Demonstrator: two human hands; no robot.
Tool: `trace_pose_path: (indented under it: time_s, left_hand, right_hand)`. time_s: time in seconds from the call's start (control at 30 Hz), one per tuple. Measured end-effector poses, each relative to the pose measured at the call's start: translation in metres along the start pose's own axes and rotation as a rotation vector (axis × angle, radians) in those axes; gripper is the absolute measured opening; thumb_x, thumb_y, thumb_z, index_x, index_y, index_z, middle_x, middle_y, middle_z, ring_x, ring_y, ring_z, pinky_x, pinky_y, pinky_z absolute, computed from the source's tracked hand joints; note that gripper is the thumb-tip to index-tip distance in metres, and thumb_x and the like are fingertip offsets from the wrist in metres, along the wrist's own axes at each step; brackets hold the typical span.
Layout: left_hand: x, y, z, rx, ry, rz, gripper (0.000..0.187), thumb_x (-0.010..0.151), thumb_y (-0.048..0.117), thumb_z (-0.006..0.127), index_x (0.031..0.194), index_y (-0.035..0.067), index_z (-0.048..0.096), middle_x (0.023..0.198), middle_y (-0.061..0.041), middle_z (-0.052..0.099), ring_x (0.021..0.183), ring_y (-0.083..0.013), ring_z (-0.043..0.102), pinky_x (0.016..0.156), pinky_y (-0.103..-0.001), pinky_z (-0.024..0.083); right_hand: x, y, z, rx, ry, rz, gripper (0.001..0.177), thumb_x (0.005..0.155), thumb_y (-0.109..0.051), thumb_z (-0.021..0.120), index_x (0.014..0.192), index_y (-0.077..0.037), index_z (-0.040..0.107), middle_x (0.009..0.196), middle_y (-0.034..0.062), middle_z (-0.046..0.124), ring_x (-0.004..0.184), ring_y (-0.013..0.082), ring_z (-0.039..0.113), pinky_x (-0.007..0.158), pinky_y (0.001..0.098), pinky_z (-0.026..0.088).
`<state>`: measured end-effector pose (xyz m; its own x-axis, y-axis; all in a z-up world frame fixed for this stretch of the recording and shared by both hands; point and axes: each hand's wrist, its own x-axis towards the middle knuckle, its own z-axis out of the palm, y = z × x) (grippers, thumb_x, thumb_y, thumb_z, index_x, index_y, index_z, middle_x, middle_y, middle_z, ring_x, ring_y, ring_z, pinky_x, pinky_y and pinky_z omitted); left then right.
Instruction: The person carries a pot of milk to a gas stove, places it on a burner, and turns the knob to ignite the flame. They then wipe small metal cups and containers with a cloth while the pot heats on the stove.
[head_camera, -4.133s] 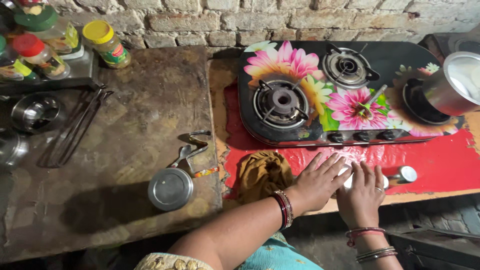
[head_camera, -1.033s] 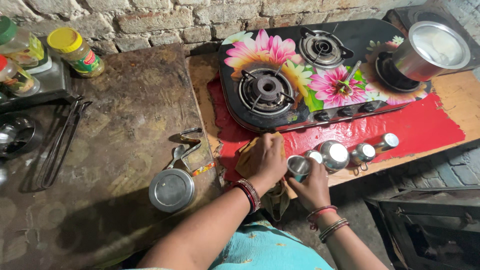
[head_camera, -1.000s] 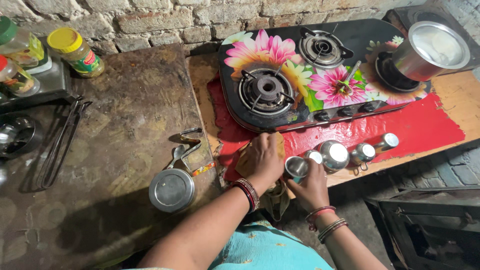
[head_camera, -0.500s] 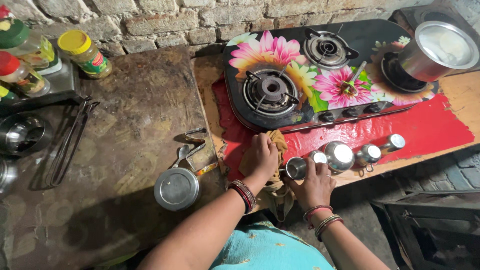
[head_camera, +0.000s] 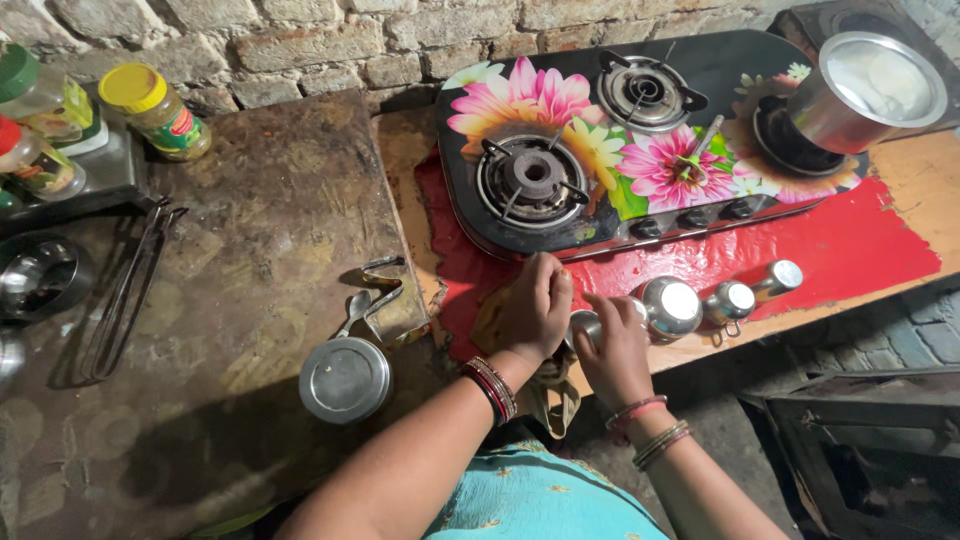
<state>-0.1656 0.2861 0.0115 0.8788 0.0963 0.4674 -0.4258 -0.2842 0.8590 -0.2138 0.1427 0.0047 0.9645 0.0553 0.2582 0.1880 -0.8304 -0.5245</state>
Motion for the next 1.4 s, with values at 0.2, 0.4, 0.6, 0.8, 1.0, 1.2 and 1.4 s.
trace_pose_path:
  time_s: [0.2, 0.4, 0.6, 0.8, 1.0, 1.2, 1.4]
  left_hand:
    - [0.022, 0.036, -0.016, -0.083, -0.168, 0.044, 0.027, 0.103, 0.025, 0.058, 0.086, 0.005, 0.056, 0.079, -0.017, 0.061, 0.079, -0.0379, 0.065, 0.067, -0.044, 0.051]
    - [0.051, 0.045, -0.043, 0.013, -0.317, 0.200, 0.026, 0.098, 0.029, 0.058, 0.084, 0.007, 0.062, 0.078, -0.016, 0.064, 0.076, -0.0368, 0.067, 0.066, -0.046, 0.053]
    - [0.070, 0.029, -0.064, 0.409, -0.295, 0.129, 0.030, 0.095, 0.033, 0.063, 0.076, 0.009, 0.062, 0.076, -0.012, 0.068, 0.072, -0.0354, 0.069, 0.061, -0.049, 0.052]
    - [0.056, 0.017, -0.071, 0.441, -0.211, -0.059, 0.033, 0.093, 0.036, 0.066, 0.073, 0.009, 0.062, 0.075, -0.012, 0.069, 0.071, -0.0371, 0.068, 0.059, -0.050, 0.051]
    - [0.028, 0.013, -0.055, 0.364, -0.547, -0.419, 0.035, 0.091, 0.042, 0.068, 0.078, 0.010, 0.068, 0.079, -0.015, 0.070, 0.077, -0.0352, 0.069, 0.068, -0.046, 0.052]
    - [-0.015, 0.010, -0.008, 0.010, -0.496, -0.229, 0.035, 0.098, 0.040, 0.060, 0.096, 0.006, 0.067, 0.097, -0.016, 0.072, 0.093, -0.0330, 0.071, 0.080, -0.042, 0.054]
    - [-0.038, 0.025, 0.026, -0.081, -0.353, -0.360, 0.032, 0.104, 0.035, 0.048, 0.107, 0.008, 0.066, 0.105, -0.018, 0.072, 0.102, -0.0401, 0.067, 0.085, -0.048, 0.052]
  right_hand:
    - [0.024, -0.001, 0.019, 0.494, -0.058, 0.245, 0.024, 0.101, -0.014, 0.058, 0.122, -0.004, 0.061, 0.097, 0.0109, 0.070, 0.086, 0.0215, 0.070, 0.077, 0.0326, 0.054]
    - [0.015, 0.002, 0.016, 0.409, -0.116, 0.105, 0.018, 0.089, -0.015, 0.071, 0.096, 0.001, 0.067, 0.091, 0.0086, 0.065, 0.077, 0.0165, 0.068, 0.070, 0.0313, 0.055]
    - [0.001, -0.002, -0.001, 1.214, -0.251, 0.329, 0.018, 0.111, -0.016, 0.068, 0.104, -0.002, 0.059, 0.095, 0.0022, 0.057, 0.089, 0.0109, 0.055, 0.078, 0.0262, 0.047]
    - [-0.024, -0.003, -0.025, 1.448, -0.484, 0.472, 0.023, 0.108, -0.017, 0.067, 0.120, 0.000, 0.058, 0.104, 0.0032, 0.061, 0.093, 0.0107, 0.058, 0.078, 0.0282, 0.050]
    - [-0.046, 0.005, -0.033, 0.364, -0.875, 0.586, 0.045, 0.092, -0.028, 0.072, 0.130, -0.005, 0.071, 0.104, 0.0103, 0.079, 0.089, 0.0113, 0.064, 0.079, 0.0292, 0.054]
    - [-0.038, 0.017, -0.064, 1.256, -0.391, 0.702, 0.040, 0.096, -0.021, 0.063, 0.126, 0.005, 0.065, 0.111, 0.0080, 0.075, 0.098, 0.0146, 0.068, 0.085, 0.0327, 0.054]
    - [-0.047, 0.011, -0.067, 1.598, -0.140, 0.451, 0.036, 0.097, -0.005, 0.050, 0.130, 0.007, 0.060, 0.118, 0.0146, 0.070, 0.107, 0.0227, 0.068, 0.092, 0.0367, 0.054]
